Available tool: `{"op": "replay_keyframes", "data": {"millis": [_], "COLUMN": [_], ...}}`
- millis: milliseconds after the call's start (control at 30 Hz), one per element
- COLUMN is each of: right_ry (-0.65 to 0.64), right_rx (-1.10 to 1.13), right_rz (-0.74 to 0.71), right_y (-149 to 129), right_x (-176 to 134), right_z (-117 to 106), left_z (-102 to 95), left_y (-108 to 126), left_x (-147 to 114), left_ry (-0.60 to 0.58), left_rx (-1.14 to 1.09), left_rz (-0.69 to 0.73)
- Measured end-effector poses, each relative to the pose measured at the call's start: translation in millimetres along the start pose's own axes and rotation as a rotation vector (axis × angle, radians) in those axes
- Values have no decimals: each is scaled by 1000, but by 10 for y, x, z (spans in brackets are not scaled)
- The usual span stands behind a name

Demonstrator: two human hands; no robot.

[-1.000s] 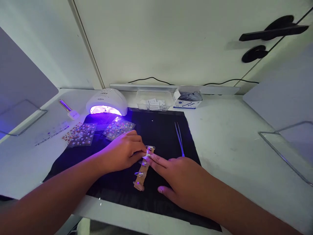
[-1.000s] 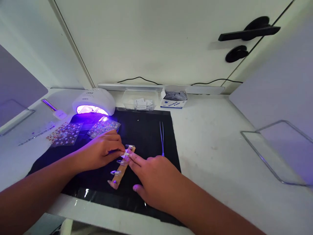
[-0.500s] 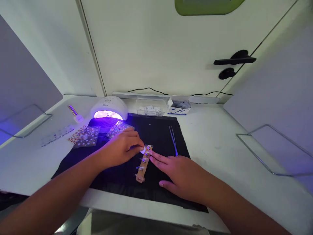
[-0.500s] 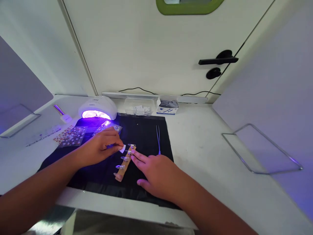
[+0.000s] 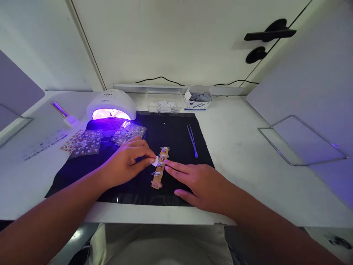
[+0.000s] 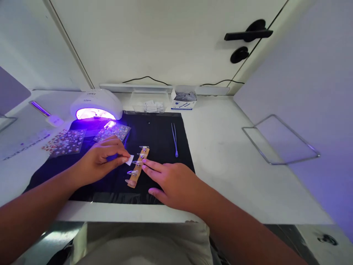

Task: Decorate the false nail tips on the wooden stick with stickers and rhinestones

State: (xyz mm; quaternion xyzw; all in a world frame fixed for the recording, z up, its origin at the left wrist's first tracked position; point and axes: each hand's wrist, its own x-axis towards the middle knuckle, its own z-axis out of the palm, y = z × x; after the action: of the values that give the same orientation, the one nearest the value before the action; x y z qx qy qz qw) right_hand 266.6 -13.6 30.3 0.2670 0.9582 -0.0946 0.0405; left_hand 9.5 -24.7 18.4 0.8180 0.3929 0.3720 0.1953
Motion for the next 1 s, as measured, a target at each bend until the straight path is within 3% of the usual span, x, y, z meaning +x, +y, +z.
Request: {"op": "replay_keyframes", "data": {"millis": [200,633,1000], "right_ry": [34,17,42], "right_rx": [-74,-92,-127], "right_rz": [-43,-73,-74], "right_y": [10,-49,-49], "right_x": [27,118,113], "right_z": [77,151,181], "left_z": [143,224,89], "left_y": [39,66,37], "left_x": [45,102,43], "left_ry": [-59,-164,-210], "left_rx": [39,170,218], "left_rz": [-24,5,-8]}}
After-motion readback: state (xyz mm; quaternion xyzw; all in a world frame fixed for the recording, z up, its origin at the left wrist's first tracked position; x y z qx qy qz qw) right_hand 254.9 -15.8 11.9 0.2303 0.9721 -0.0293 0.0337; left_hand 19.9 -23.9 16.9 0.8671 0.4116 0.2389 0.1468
